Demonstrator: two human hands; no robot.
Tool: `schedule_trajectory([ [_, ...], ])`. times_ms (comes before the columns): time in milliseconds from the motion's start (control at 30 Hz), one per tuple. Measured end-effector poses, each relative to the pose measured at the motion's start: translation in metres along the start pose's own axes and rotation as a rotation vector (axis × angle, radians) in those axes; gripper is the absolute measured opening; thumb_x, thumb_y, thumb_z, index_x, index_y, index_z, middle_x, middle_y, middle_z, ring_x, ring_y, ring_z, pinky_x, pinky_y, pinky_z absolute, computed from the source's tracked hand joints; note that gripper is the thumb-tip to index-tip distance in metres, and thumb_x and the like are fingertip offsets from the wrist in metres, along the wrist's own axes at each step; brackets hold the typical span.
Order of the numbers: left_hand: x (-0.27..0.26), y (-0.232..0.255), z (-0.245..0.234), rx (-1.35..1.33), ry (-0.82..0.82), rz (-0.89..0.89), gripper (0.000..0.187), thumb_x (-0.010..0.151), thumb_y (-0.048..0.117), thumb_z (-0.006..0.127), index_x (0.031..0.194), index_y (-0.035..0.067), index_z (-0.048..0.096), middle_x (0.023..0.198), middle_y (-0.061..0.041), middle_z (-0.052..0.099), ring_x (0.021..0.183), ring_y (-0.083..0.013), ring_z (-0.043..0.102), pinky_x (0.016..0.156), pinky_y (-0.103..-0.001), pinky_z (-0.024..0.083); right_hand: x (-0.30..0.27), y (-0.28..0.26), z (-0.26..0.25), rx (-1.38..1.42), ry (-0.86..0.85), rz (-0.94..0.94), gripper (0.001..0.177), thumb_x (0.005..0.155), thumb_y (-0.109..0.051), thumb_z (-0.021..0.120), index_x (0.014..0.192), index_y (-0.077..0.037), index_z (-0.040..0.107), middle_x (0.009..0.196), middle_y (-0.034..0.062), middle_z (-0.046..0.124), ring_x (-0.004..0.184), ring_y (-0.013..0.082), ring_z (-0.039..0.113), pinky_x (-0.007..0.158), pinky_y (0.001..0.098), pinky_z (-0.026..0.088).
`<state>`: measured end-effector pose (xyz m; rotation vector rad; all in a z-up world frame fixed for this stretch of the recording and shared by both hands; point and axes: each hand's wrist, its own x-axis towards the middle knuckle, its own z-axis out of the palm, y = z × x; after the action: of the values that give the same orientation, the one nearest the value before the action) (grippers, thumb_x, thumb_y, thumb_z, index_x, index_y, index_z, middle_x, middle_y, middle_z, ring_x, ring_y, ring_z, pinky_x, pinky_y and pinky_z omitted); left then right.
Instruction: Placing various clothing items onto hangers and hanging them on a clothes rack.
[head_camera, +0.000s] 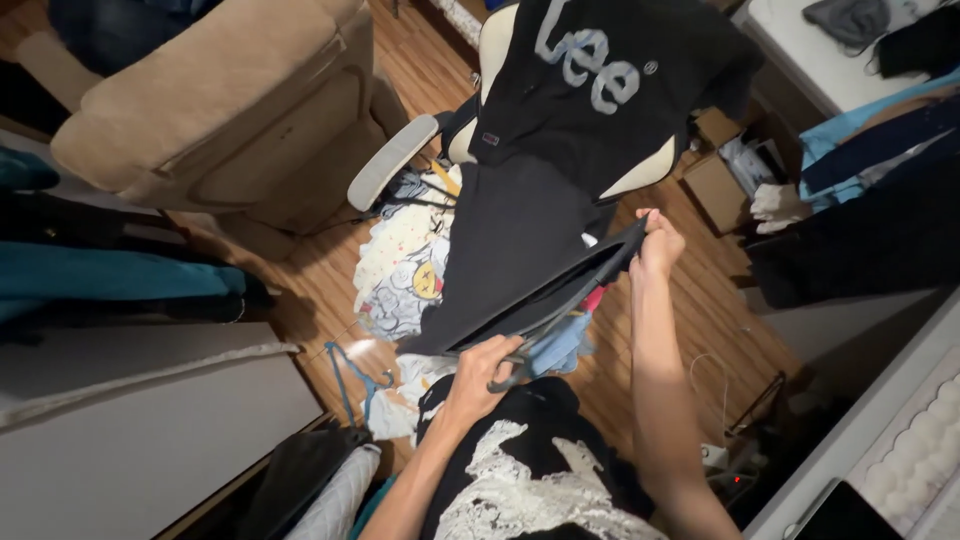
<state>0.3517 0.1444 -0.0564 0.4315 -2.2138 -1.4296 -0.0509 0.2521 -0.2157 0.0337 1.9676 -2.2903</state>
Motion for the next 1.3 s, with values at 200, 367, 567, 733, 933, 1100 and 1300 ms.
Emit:
schedule_trajectory([
  [200,-0.021,-0.015,0.011,0.002,0.004,-0.04,0.028,0.084,-0.003,0.059,0.11,-0.002,0.069,0.079,-0.016,0.06,0.07,-0.0344,0.061,0.064,-0.042,0.049,-0.022,0.041,-0.015,0.137,0.166,0.349,0.018,0.101,-0.006,0.06,0.097,0.007,0.07,0.087,0.0096,0.072,0.078,0.0148,0.068,0.069,0.0277,0.056],
  [367,-0.027,-0.016,0.018,-0.041,0.02,0.048,0.027,0.083,-0.004,0.058,0.107,-0.001,0.069,0.084,-0.014,0.066,0.075,-0.0308,0.064,0.069,-0.039,0.052,0.023,0.152,-0.085,0.328,0.248,0.449,0.021,0.104,-0.01,0.06,0.101,0.008,0.071,0.09,0.0096,0.071,0.079,0.0155,0.065,0.073,0.0266,0.056],
  [567,-0.01,-0.054,0.024,-0.366,0.253,-0.413,0.025,0.097,0.018,0.069,0.082,-0.001,0.068,0.068,-0.004,0.066,0.067,-0.0139,0.062,0.066,-0.029,0.05,0.013,0.087,-0.073,0.187,-0.002,0.422,0.011,0.104,-0.009,0.062,0.103,-0.002,0.07,0.094,0.0072,0.07,0.086,0.0167,0.066,0.08,0.0325,0.055],
  [733,0.063,-0.015,-0.002,-0.485,0.268,-0.455,0.029,0.099,0.026,0.067,0.085,0.001,0.07,0.065,0.001,0.057,0.064,-0.0094,0.051,0.06,-0.027,0.039,-0.081,0.034,0.005,-0.238,-0.394,0.118,0.017,0.101,-0.005,0.059,0.107,0.0,0.074,0.096,0.0079,0.072,0.087,0.015,0.066,0.083,0.0297,0.052],
  [933,0.109,0.012,-0.079,-1.043,0.462,-0.414,0.027,0.102,0.023,0.064,0.097,-0.004,0.07,0.068,0.005,0.049,0.058,-0.0054,0.038,0.053,-0.023,0.027,-0.206,-0.048,0.064,-0.679,-1.016,-0.022,0.067,0.086,-0.027,0.078,0.138,0.003,0.047,0.121,0.0068,0.064,0.071,0.0154,0.061,0.067,0.0325,0.054],
  [1100,0.112,0.006,-0.122,-1.392,0.537,-0.249,0.034,0.107,0.031,0.056,0.104,-0.002,0.062,0.066,0.002,0.041,0.054,-0.0084,0.03,0.057,-0.026,0.027,-0.22,-0.037,0.046,-1.351,-1.3,-0.375,0.05,0.094,-0.045,0.078,0.082,0.003,0.072,0.083,0.0227,0.069,0.084,0.0385,0.066,0.073,0.0455,0.051],
  [1300,0.114,-0.046,-0.114,-1.705,0.653,-0.249,0.044,0.105,0.04,0.055,0.083,0.003,0.061,0.054,0.0,0.037,0.05,-0.013,0.029,0.055,-0.03,0.026,-0.235,-0.087,0.07,-1.077,-0.985,-0.127,0.049,0.094,-0.041,0.074,0.074,0.004,0.071,0.075,0.0251,0.068,0.073,0.0397,0.068,0.066,0.0444,0.05],
])
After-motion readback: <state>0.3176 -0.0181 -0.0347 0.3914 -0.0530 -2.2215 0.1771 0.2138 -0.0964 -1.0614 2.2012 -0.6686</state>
